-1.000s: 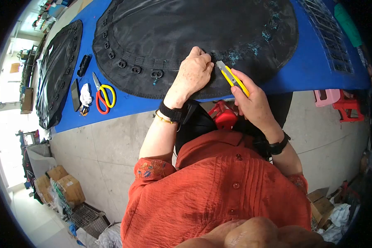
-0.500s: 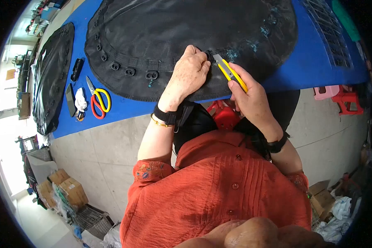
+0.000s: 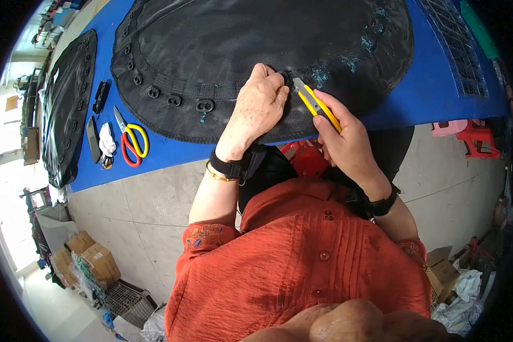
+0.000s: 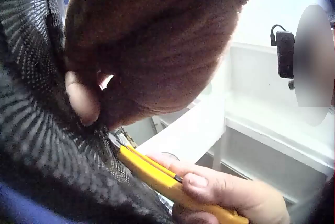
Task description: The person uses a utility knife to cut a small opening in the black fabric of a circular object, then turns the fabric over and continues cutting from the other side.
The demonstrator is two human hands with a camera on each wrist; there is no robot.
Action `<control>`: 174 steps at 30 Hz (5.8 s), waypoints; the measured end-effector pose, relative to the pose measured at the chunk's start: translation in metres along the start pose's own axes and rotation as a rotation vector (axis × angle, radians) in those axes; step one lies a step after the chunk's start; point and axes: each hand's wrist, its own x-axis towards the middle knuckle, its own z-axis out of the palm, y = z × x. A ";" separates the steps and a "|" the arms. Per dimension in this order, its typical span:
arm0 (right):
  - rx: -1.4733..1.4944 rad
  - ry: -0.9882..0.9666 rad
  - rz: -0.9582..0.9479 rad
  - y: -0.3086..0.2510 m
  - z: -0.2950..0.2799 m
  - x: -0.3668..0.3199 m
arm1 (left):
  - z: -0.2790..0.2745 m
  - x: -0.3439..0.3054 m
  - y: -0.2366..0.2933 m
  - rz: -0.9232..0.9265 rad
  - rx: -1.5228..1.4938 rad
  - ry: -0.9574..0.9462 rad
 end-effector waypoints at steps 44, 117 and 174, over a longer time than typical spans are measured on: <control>-0.034 0.024 -0.053 0.004 -0.005 0.004 | 0.000 -0.003 -0.004 0.011 -0.016 0.011; -0.003 0.008 -0.052 0.008 -0.013 -0.024 | -0.001 0.004 -0.007 -0.154 -0.289 -0.079; -0.102 -0.039 -0.084 0.013 -0.031 -0.037 | 0.012 -0.026 -0.008 0.026 -0.091 0.155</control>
